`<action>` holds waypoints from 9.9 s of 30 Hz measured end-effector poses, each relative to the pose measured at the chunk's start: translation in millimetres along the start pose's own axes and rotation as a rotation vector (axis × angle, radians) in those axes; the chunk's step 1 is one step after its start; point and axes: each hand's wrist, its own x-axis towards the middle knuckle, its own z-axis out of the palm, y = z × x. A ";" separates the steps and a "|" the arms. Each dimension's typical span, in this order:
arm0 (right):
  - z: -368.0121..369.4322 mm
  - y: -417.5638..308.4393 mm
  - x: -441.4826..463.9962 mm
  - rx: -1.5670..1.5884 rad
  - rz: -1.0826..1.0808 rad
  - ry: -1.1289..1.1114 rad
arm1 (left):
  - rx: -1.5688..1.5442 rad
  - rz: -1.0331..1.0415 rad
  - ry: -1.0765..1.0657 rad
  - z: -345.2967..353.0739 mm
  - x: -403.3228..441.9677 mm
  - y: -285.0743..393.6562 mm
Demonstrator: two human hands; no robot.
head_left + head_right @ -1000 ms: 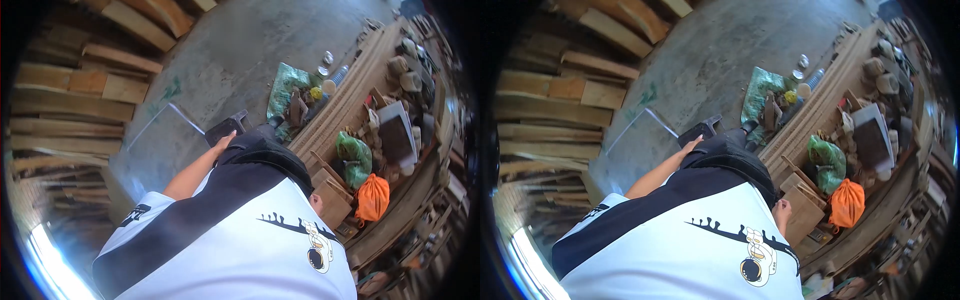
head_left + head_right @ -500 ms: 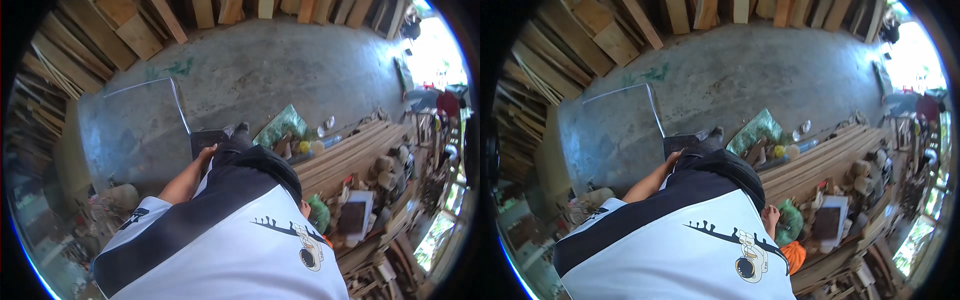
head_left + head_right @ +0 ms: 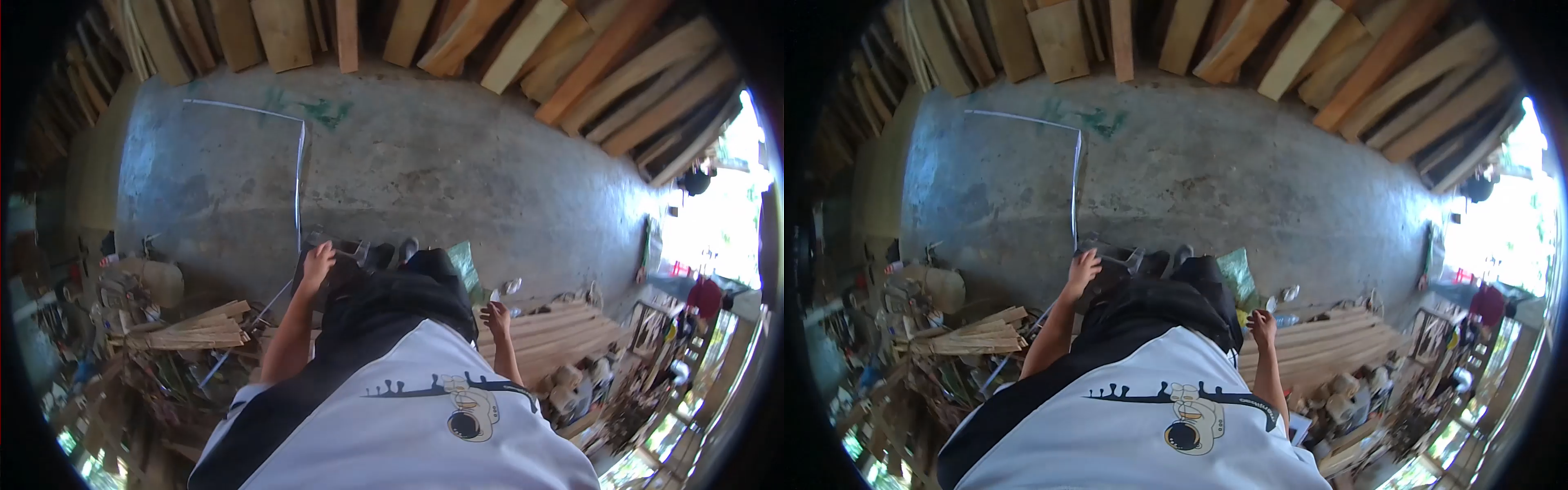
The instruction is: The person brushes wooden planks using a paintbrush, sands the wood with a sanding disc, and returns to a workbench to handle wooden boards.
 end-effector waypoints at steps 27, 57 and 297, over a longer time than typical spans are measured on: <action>436.5 -746.7 341.7 -0.639 -0.917 -0.343 | 0.005 0.280 0.448 8.6 211.9 360.7; 672.4 -1126.4 485.8 -0.111 -0.447 -0.426 | 0.162 -0.280 0.390 -114.7 464.5 516.6; 761.2 -1109.2 284.6 -0.149 -0.663 0.235 | 1.051 1.481 0.479 -109.5 866.4 1227.8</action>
